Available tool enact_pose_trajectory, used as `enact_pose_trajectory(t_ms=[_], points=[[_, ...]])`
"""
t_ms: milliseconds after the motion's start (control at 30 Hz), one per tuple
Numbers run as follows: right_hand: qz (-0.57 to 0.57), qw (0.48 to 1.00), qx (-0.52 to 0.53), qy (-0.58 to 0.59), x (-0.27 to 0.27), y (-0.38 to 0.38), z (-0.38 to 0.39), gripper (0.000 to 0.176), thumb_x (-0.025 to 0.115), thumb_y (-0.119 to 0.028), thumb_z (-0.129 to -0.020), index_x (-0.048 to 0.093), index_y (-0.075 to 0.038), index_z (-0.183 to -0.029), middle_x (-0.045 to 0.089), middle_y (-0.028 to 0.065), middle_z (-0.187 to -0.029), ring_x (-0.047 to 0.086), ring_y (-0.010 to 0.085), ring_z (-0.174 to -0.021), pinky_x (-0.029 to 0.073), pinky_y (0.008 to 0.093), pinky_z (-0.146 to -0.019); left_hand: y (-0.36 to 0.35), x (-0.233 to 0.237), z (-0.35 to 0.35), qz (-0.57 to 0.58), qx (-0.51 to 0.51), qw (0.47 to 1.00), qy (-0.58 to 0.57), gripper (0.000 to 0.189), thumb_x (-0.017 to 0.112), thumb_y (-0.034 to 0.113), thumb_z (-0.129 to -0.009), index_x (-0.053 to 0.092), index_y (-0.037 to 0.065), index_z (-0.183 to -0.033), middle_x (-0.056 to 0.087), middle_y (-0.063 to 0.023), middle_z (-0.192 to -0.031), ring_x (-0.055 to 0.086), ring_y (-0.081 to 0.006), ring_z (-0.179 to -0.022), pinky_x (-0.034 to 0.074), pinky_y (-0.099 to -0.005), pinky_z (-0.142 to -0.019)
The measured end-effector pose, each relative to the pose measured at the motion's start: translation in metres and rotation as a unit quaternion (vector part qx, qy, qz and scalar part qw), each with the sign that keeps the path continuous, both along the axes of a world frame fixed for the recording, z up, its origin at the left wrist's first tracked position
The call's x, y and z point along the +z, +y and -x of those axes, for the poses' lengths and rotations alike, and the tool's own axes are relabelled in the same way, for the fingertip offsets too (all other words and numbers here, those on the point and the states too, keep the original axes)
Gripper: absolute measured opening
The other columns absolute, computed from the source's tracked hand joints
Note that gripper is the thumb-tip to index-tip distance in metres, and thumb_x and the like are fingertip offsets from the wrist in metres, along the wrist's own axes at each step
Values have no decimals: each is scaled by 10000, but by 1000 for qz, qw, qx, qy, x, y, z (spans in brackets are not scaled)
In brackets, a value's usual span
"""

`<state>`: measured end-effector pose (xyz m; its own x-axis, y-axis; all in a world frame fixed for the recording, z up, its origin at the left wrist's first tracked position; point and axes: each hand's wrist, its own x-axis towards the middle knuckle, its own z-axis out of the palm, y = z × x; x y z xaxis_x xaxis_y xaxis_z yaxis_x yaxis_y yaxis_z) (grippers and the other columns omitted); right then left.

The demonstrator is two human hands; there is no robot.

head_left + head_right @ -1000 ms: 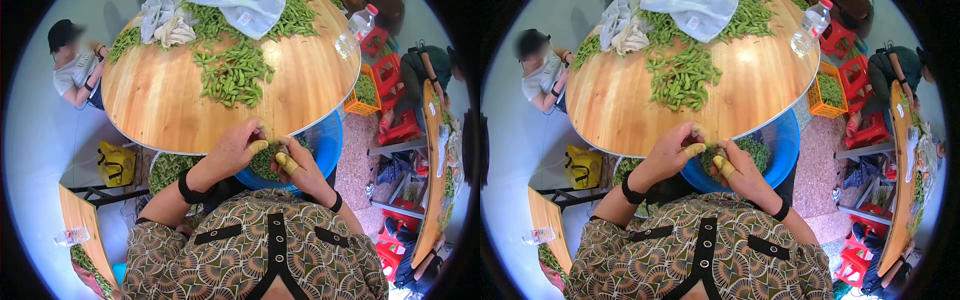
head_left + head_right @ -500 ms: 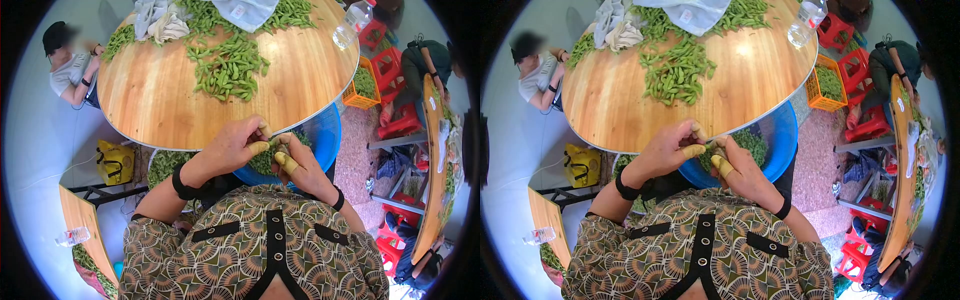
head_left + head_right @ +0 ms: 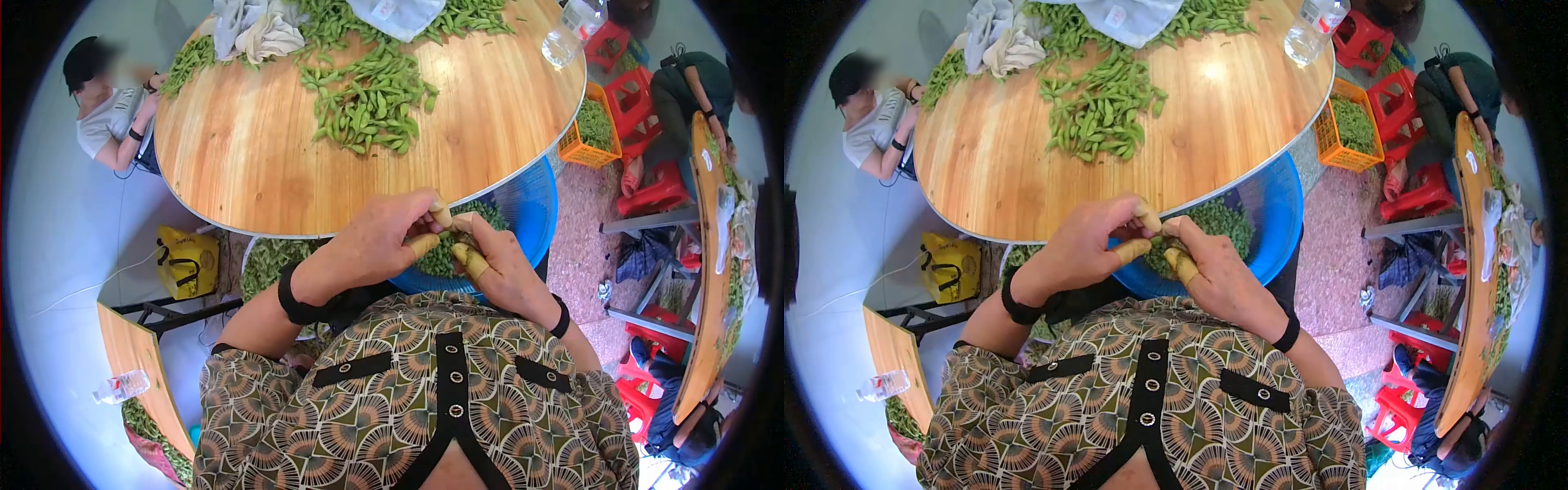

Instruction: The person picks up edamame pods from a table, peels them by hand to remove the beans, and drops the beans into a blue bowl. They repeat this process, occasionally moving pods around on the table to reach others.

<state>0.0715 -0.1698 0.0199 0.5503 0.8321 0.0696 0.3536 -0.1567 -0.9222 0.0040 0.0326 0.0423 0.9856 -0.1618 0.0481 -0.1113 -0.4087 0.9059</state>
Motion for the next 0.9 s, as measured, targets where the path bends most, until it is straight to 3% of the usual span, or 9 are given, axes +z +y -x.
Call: enact_pose_trajectory(t_ms=[100,167,267,333,467,567,767,800,900], points=[[2,999,19,26,7,-5,-4,255,501,-126,-949,479,-44,-1189,594,129,-704,541,156,-467,418,311,-477,-3,-3,3,1,-17,999,-34,167,670,-8,-825,570,27,-955,622,-105,-851,641,-220,-780,512,-313,-700],[65,864,55,496,15,-12,-16,191,494,-175,-968,499,-77,-1132,592,97,-695,479,97,-436,357,244,-397,-6,-6,6,-2,-35,997,-63,158,653,-9,-831,555,27,-949,610,-131,-833,637,-265,-777,507,-326,-682],[-34,782,99,614,-22,-15,-21,163,491,-224,-977,502,-107,-1090,582,58,-682,416,54,-416,267,187,-342,-10,-19,8,-50,-47,993,-92,162,651,-50,-814,593,31,-941,633,-123,-890,644,-286,-808,527,-334,-701],[-31,776,83,624,-19,-14,-15,167,500,-233,-970,511,-103,-1074,577,60,-671,398,57,-395,249,190,-325,-14,-30,6,-104,-32,961,-256,154,638,-56,-795,579,14,-919,629,-143,-890,636,-325,-823,526,-363,-683],[-30,842,-25,538,-19,-3,4,119,524,-174,-949,550,-88,-1027,563,35,-669,421,68,-431,299,213,-371,-26,-26,8,-136,15,942,-307,127,628,-39,-785,555,2,-881,615,-160,-860,625,-342,-798,522,-389,-667],[-55,982,-146,107,-45,2,14,198,564,20,-800,596,-21,-991,542,62,-670,494,97,-587,394,282,-534,-35,-30,9,-115,30,945,-304,113,615,-35,-785,524,1,-842,600,-167,-833,612,-347,-759,518,-401,-656],[71,994,-73,-30,-47,-11,6,168,546,-14,-773,564,-38,-938,565,159,-661,550,350,-594,429,375,-552,-3,-4,39,-196,119,957,-179,198,643,-10,-766,593,57,-945,610,-135,-885,623,-338,-793,520,-399,-677],[92,992,-56,-59,-52,-17,5,154,544,-25,-777,558,-40,-930,583,170,-675,558,404,-631,443,407,-570,19,2,54,-309,136,940,-55,169,662,51,-774,621,69,-938,597,-126,-885,612,-339,-836,509,-416,-701],[148,986,-52,-48,-77,-29,2,157,552,-65,-829,538,-14,-977,599,223,-803,591,428,-779,460,448,-675,83,4,58,-422,141,892,-87,114,661,99,-777,628,42,-869,590,-150,-928,582,-355,-907,484,-434,-758]])
